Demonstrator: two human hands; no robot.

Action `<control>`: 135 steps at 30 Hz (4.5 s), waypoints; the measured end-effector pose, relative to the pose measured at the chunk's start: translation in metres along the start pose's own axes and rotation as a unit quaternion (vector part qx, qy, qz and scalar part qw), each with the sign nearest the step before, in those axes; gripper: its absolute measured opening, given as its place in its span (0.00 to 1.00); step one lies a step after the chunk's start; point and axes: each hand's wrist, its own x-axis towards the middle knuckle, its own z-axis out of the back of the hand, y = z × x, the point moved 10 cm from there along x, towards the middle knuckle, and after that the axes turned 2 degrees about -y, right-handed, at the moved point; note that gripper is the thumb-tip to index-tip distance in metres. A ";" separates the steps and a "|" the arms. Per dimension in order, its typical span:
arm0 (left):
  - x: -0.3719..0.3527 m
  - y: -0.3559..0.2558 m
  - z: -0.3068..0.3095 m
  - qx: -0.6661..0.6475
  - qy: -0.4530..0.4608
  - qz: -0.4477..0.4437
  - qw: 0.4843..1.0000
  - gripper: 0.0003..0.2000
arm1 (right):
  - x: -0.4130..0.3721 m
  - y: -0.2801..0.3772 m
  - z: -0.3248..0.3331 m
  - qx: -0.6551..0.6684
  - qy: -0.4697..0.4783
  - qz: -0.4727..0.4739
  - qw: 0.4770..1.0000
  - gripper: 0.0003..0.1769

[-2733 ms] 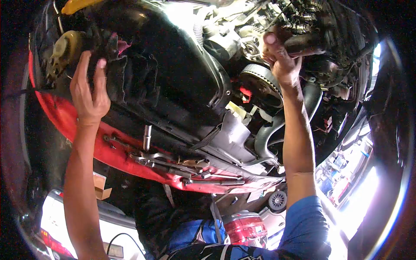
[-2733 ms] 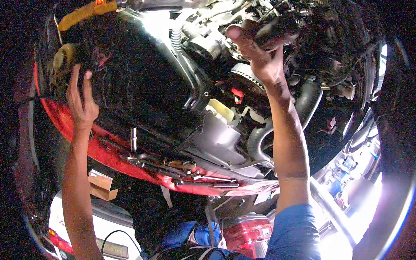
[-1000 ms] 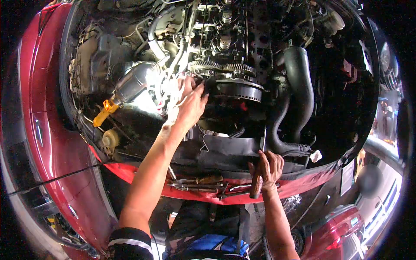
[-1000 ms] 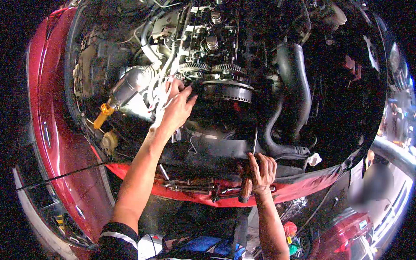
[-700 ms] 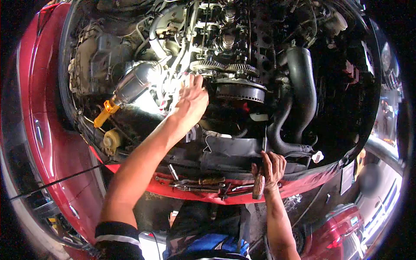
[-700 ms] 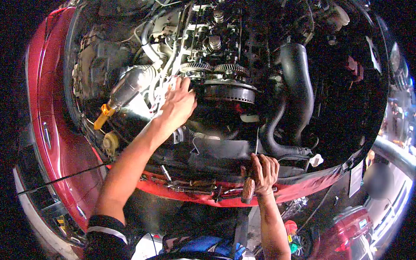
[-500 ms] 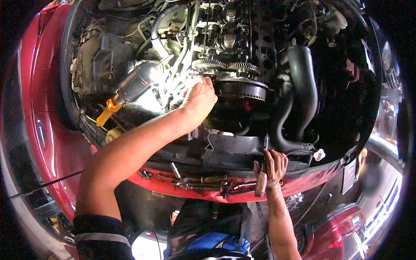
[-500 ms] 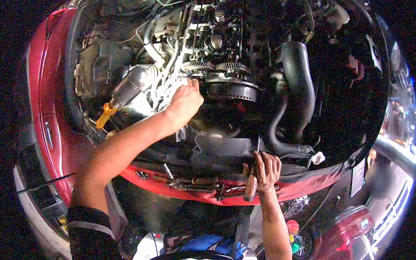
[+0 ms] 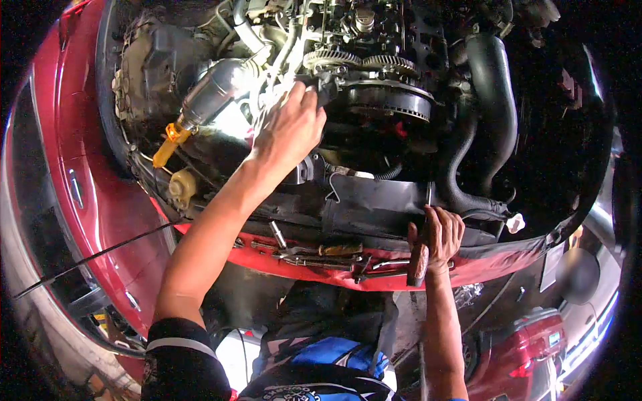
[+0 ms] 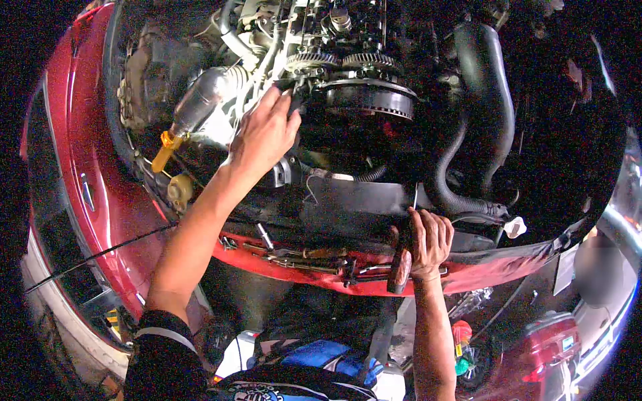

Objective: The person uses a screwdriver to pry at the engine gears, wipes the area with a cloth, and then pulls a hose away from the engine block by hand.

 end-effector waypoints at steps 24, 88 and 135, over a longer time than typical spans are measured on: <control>0.002 0.006 0.007 0.038 0.038 -0.041 0.998 0.12 | -0.001 -0.001 0.002 0.020 -0.002 -0.009 1.000 0.24; 0.010 -0.005 -0.036 0.055 0.080 -0.051 0.994 0.15 | 0.001 0.003 -0.004 -0.013 0.019 0.024 0.999 0.18; -0.245 0.004 0.004 -0.472 -0.214 0.438 0.735 0.34 | 0.039 0.158 -0.019 0.096 0.429 0.438 0.784 0.37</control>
